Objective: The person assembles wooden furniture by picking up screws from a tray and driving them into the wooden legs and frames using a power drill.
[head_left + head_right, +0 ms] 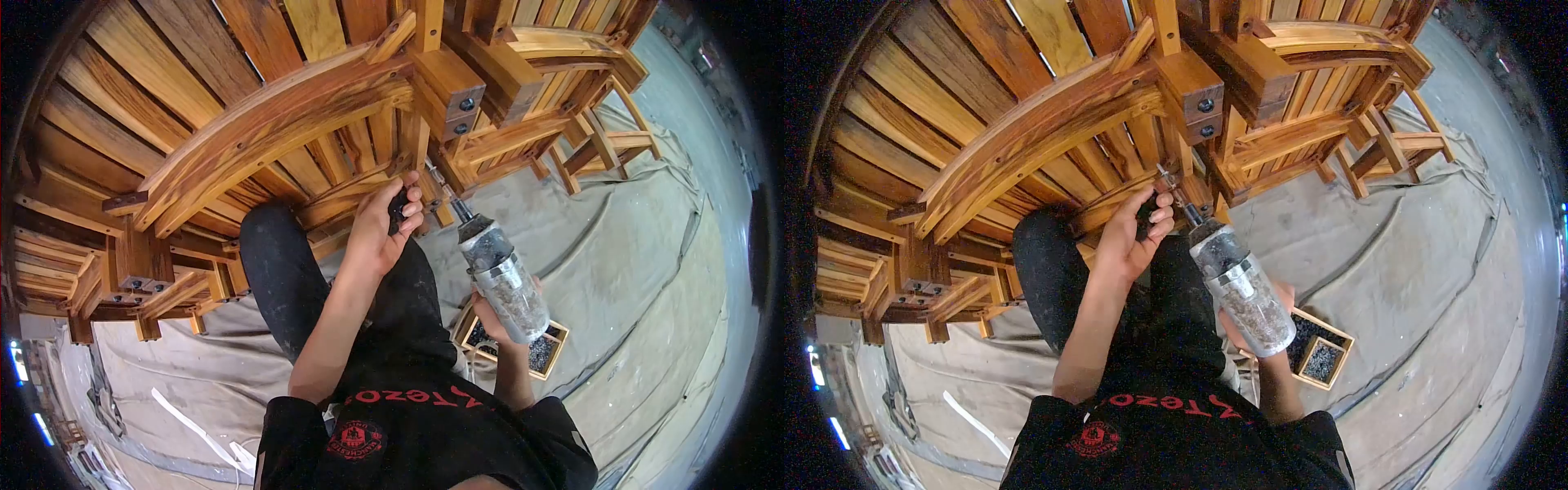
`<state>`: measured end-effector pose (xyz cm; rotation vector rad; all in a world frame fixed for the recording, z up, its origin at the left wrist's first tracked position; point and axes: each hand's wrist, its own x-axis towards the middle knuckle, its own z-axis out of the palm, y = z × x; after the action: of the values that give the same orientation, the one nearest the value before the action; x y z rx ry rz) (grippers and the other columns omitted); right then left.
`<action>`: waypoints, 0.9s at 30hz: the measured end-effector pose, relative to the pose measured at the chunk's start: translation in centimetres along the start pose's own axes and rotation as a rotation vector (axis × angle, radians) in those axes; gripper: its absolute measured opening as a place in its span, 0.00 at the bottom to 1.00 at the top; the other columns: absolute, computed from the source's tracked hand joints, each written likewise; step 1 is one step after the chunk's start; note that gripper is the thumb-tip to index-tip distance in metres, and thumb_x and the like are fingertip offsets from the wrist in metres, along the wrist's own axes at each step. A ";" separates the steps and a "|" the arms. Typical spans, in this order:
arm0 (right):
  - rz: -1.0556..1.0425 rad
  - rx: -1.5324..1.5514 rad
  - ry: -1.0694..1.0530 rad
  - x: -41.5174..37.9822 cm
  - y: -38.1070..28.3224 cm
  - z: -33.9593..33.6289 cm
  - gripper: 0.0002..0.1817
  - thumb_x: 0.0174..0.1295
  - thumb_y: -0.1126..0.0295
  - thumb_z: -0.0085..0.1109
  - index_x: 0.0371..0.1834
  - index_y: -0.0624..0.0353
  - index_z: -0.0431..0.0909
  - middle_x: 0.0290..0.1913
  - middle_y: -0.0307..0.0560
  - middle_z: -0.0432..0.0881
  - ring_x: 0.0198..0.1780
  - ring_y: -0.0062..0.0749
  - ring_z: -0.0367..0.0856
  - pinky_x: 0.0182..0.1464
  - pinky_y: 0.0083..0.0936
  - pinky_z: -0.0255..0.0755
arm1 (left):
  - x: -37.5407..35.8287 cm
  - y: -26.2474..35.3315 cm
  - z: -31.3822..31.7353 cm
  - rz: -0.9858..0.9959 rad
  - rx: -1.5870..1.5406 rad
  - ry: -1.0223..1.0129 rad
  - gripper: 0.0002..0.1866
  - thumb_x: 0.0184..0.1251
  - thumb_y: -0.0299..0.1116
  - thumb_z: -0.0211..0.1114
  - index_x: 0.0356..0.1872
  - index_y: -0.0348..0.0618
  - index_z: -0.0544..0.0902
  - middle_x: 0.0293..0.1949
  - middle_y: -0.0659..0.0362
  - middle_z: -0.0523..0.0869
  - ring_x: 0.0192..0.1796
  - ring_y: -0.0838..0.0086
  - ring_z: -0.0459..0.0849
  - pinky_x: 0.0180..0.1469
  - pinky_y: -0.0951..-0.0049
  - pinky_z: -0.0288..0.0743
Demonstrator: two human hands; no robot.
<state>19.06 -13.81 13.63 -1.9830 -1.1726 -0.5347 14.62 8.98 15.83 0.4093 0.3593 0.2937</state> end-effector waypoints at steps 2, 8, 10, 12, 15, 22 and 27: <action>-0.044 -0.068 -0.024 0.5 -0.3 -0.3 0.13 0.35 0.66 0.64 0.28 0.51 0.80 0.25 0.44 0.77 0.24 0.47 0.75 0.27 0.36 0.66 | -0.1 0.3 0.8 0.034 0.041 -0.016 0.14 0.75 0.35 0.52 0.49 0.33 0.74 0.30 0.60 0.73 0.27 0.79 0.69 0.24 0.81 0.60; 0.080 0.302 -0.066 1.4 -1.0 -0.5 0.08 0.37 0.72 0.62 0.24 0.52 0.80 0.22 0.40 0.79 0.24 0.42 0.78 0.29 0.35 0.69 | -0.4 1.9 2.1 -0.025 0.056 -0.082 0.16 0.73 0.43 0.58 0.44 0.37 0.75 0.24 0.66 0.68 0.22 0.84 0.64 0.21 0.83 0.54; 0.088 0.304 -0.113 0.6 -0.3 -0.2 0.14 0.36 0.69 0.63 0.30 0.56 0.80 0.26 0.46 0.80 0.26 0.46 0.79 0.32 0.34 0.72 | -0.7 2.5 2.5 -0.035 0.080 -0.109 0.16 0.72 0.43 0.59 0.43 0.38 0.76 0.24 0.67 0.68 0.21 0.85 0.63 0.20 0.84 0.53; 0.109 0.343 -0.170 -0.2 0.4 0.3 0.21 0.36 0.66 0.66 0.38 0.61 0.80 0.30 0.51 0.81 0.28 0.49 0.80 0.35 0.32 0.76 | -0.9 3.0 2.9 -0.044 0.107 -0.137 0.15 0.72 0.43 0.60 0.41 0.39 0.76 0.23 0.67 0.68 0.20 0.86 0.63 0.20 0.85 0.53; 0.137 0.445 -0.171 0.3 0.1 0.0 0.21 0.37 0.67 0.67 0.38 0.62 0.80 0.30 0.51 0.81 0.28 0.48 0.80 0.35 0.31 0.76 | -1.3 3.5 3.5 -0.064 0.181 -0.131 0.15 0.71 0.44 0.61 0.39 0.41 0.76 0.21 0.68 0.67 0.19 0.87 0.62 0.19 0.86 0.51; 0.160 0.500 -0.178 1.1 -1.0 -0.5 0.18 0.38 0.70 0.66 0.37 0.62 0.81 0.30 0.50 0.81 0.28 0.45 0.81 0.35 0.28 0.75 | -1.6 3.8 3.5 -0.058 0.381 -0.138 0.14 0.72 0.42 0.60 0.37 0.40 0.77 0.20 0.69 0.66 0.18 0.87 0.61 0.19 0.87 0.52; 0.111 0.447 -0.193 2.3 -0.3 -1.2 0.23 0.36 0.70 0.67 0.42 0.60 0.81 0.30 0.50 0.81 0.28 0.45 0.80 0.33 0.29 0.75 | -1.6 4.6 5.3 -0.044 0.393 -0.187 0.13 0.72 0.39 0.59 0.35 0.38 0.78 0.20 0.68 0.67 0.19 0.87 0.61 0.19 0.87 0.53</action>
<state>19.91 -13.36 16.00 -1.7212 -1.1683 -0.0152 14.35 10.66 22.84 0.8085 0.2408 0.1385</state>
